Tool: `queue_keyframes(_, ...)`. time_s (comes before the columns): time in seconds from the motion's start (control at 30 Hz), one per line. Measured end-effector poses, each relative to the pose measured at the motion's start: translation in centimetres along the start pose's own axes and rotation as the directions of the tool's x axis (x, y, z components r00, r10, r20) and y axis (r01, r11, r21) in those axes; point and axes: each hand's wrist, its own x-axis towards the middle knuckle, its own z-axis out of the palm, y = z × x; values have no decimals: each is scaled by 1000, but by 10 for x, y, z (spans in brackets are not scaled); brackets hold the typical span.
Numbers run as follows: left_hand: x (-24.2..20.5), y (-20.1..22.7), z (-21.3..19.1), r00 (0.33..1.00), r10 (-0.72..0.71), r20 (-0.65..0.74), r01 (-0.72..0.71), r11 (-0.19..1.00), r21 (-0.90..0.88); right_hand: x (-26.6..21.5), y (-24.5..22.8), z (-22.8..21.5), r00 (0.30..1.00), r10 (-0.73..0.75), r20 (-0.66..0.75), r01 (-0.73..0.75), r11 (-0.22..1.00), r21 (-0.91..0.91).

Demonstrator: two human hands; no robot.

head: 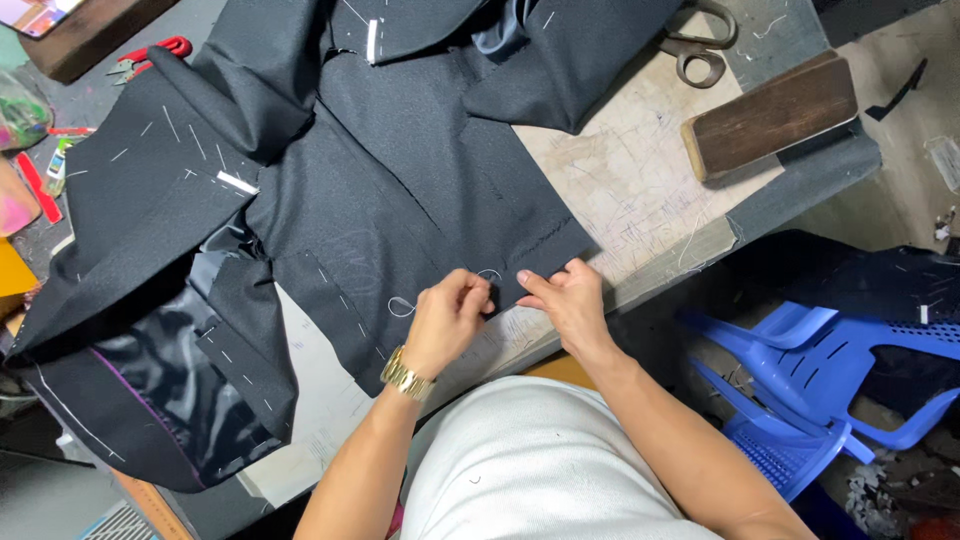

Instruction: The person performs hand-sewing on dark fabric pieces on a workbench, using a needle and white thread to make stitches along marked lines and edges.

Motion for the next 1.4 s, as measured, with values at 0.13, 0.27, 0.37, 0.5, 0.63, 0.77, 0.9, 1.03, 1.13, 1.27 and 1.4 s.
queue_keyframes(0.13,16,-4,11,994,-71,88,76,995,-59,-2,-8,6,1000,6,0,-6,999,-39)
queue_keyframes(0.27,23,-5,11,977,-162,139,175,981,-86,-4,-9,3,1000,7,-19,-8,997,-81)
queue_keyframes(0.37,24,-7,13,976,-167,143,180,980,-86,-14,-24,14,1000,0,-17,-1,997,-74)
queue_keyframes(0.5,27,-10,16,977,-166,136,180,979,-98,1,0,3,1000,5,-18,-6,998,-67)
queue_keyframes(0.63,29,-11,18,978,-165,125,175,982,-70,-6,-10,8,1000,0,-13,0,999,-39)
queue_keyframes(0.77,32,-6,22,984,-145,108,149,988,-37,10,14,-3,1000,-11,3,11,999,-50)
queue_keyframes(0.9,35,0,28,988,-107,110,113,993,-46,1,-3,3,1000,2,6,-1,998,-69)
queue_keyframes(1.03,30,13,26,989,-94,118,107,988,-109,8,-6,-1,998,58,-20,-57,996,63)
queue_keyframes(1.13,25,12,25,988,-104,114,118,986,-120,-2,-25,8,990,129,-53,-119,980,157)
queue_keyframes(1.27,25,-5,25,991,-99,94,101,995,-13,-20,-51,20,985,161,-56,-145,965,219)
queue_keyframes(1.4,22,-6,23,998,-26,59,20,994,109,-22,-49,21,987,152,-49,-138,966,217)
